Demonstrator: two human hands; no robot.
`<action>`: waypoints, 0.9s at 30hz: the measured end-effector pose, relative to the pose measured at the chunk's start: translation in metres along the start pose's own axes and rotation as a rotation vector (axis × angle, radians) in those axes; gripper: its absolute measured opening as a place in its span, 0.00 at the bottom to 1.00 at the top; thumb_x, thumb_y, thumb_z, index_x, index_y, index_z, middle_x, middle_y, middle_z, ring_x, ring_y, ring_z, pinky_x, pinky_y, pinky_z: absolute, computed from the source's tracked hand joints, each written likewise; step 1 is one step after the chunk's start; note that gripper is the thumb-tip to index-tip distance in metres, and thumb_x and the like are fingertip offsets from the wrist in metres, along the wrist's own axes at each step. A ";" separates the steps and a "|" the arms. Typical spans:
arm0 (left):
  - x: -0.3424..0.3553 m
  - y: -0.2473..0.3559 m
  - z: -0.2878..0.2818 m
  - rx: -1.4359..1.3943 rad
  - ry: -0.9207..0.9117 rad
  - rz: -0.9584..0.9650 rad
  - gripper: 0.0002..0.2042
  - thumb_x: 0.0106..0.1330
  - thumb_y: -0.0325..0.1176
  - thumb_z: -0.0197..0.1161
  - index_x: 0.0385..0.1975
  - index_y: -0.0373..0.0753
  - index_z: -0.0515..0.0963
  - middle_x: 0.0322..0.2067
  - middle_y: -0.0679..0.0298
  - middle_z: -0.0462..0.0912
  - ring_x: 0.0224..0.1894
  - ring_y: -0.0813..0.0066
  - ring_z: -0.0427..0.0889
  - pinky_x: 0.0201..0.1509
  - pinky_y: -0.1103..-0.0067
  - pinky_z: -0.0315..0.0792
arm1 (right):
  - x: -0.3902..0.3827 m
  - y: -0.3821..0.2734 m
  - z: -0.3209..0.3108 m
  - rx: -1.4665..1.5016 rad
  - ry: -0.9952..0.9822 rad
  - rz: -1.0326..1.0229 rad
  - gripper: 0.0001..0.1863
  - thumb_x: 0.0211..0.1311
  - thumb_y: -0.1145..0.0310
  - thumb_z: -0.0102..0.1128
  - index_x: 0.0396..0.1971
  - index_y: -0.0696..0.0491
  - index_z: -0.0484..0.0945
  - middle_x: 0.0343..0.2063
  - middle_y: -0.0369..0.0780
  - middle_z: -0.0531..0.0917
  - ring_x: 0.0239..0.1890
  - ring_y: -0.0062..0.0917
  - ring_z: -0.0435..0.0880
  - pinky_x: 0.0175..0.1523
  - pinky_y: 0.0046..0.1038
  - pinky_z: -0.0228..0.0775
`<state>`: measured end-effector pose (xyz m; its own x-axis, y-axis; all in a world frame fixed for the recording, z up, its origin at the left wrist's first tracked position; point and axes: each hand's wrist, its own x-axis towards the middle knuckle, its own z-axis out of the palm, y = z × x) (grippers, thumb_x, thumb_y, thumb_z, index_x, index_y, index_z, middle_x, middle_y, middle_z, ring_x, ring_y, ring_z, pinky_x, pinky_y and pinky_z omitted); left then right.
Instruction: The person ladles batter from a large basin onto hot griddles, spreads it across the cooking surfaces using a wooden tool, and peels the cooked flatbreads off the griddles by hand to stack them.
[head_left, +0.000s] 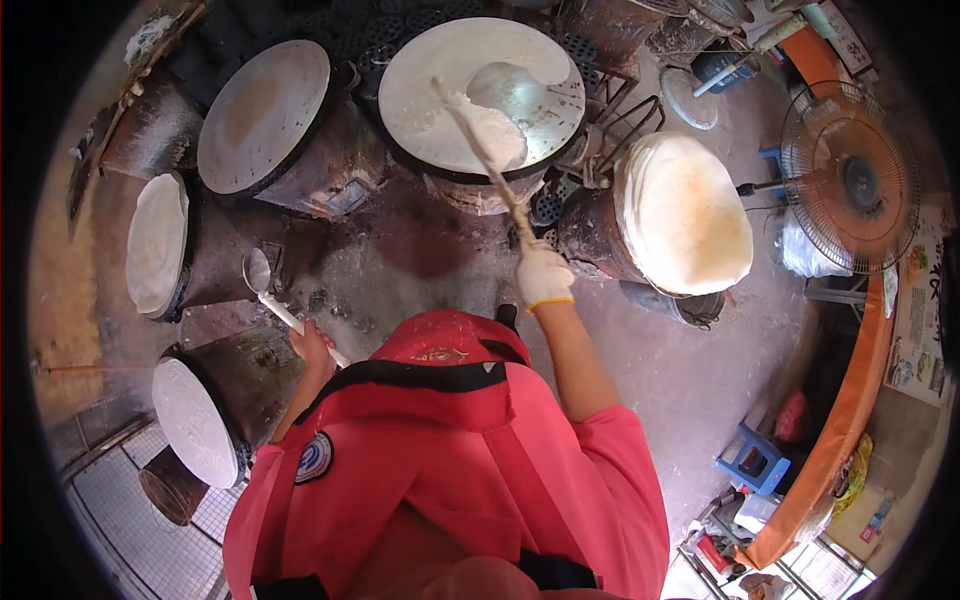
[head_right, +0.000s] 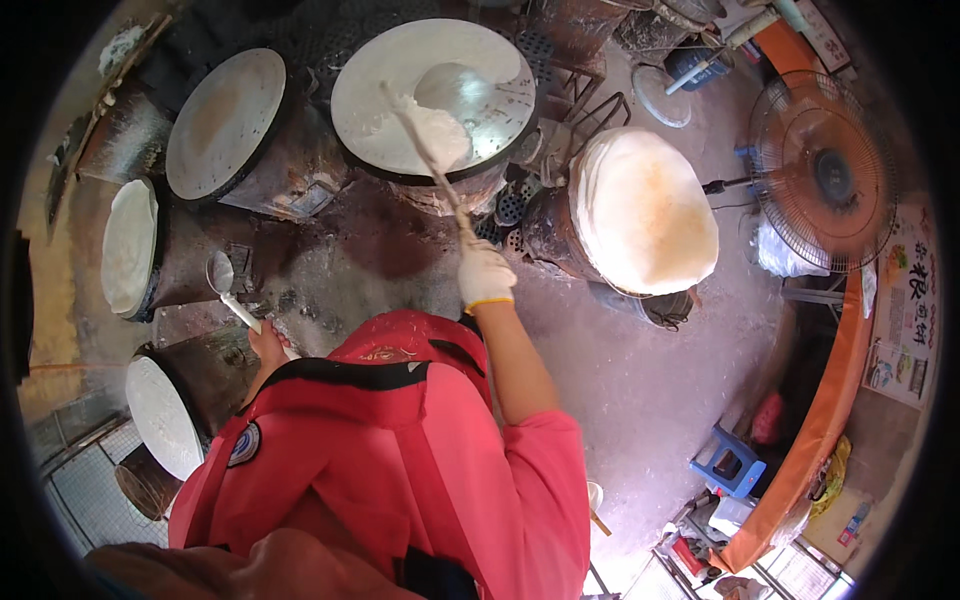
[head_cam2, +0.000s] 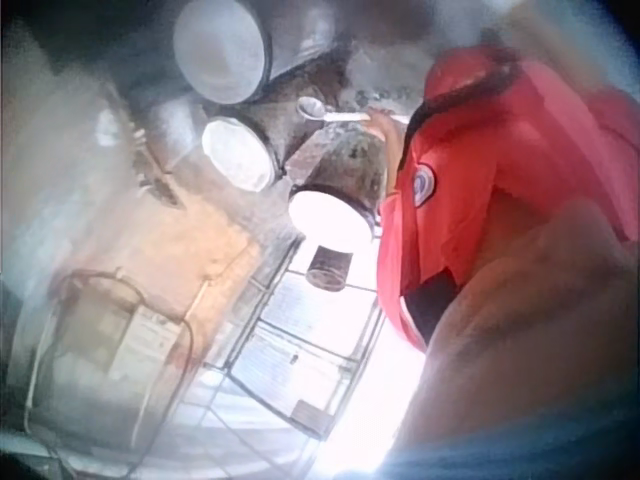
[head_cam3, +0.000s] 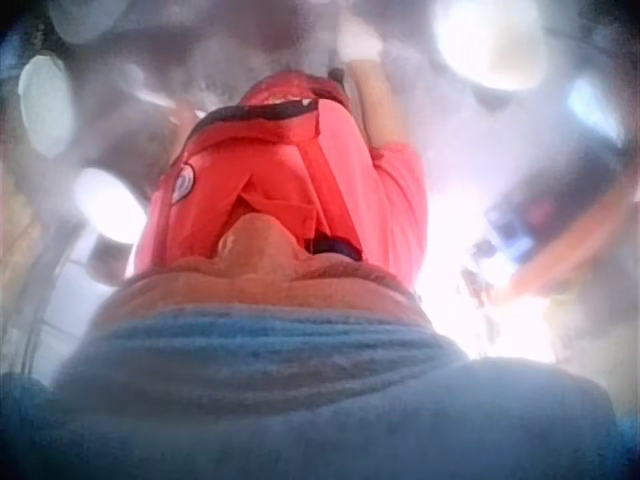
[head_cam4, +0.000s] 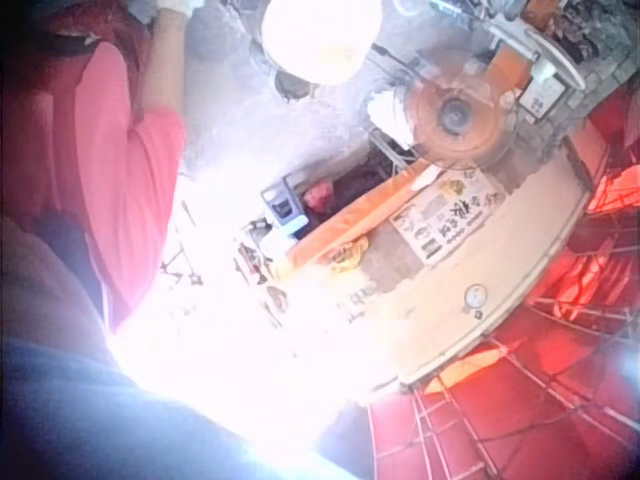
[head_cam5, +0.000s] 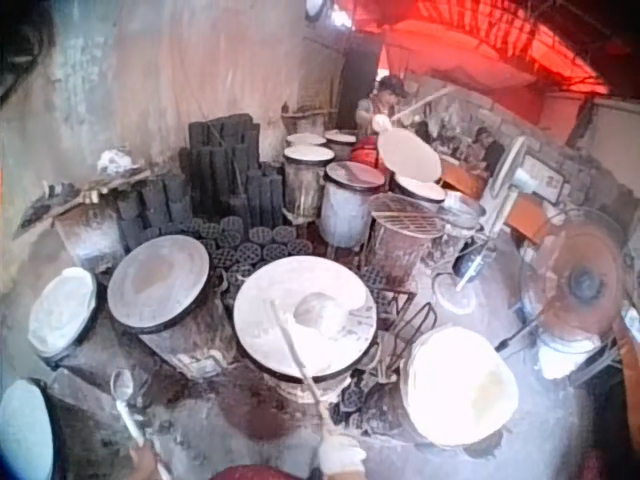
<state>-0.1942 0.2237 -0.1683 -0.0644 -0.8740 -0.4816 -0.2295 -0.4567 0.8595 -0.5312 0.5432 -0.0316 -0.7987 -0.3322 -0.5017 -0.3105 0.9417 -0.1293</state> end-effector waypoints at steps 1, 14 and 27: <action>-0.005 0.003 0.005 0.002 0.002 0.008 0.09 0.68 0.30 0.56 0.41 0.44 0.62 0.19 0.67 0.65 0.13 0.77 0.66 0.12 0.77 0.62 | 0.004 0.021 -0.002 0.029 0.013 0.032 0.45 0.68 0.71 0.43 0.74 0.16 0.34 0.52 0.50 0.81 0.49 0.47 0.86 0.51 0.51 0.78; -0.067 -0.012 0.068 0.010 -0.011 0.020 0.10 0.67 0.29 0.57 0.39 0.45 0.62 0.20 0.66 0.66 0.12 0.76 0.66 0.10 0.76 0.62 | 0.016 0.121 -0.002 0.226 0.105 -0.121 0.34 0.67 0.60 0.52 0.71 0.22 0.57 0.46 0.49 0.85 0.48 0.45 0.85 0.53 0.48 0.76; -0.089 -0.031 0.097 -0.057 -0.105 -0.028 0.12 0.67 0.32 0.60 0.36 0.46 0.61 0.18 0.68 0.64 0.12 0.77 0.65 0.11 0.77 0.62 | 0.047 0.205 -0.046 0.217 0.196 -0.272 0.31 0.71 0.54 0.52 0.72 0.24 0.57 0.40 0.50 0.85 0.42 0.50 0.85 0.49 0.49 0.77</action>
<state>-0.2753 0.3313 -0.1687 -0.1608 -0.8400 -0.5182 -0.1768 -0.4920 0.8524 -0.6565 0.7182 -0.0424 -0.7922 -0.5549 -0.2540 -0.4250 0.8003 -0.4230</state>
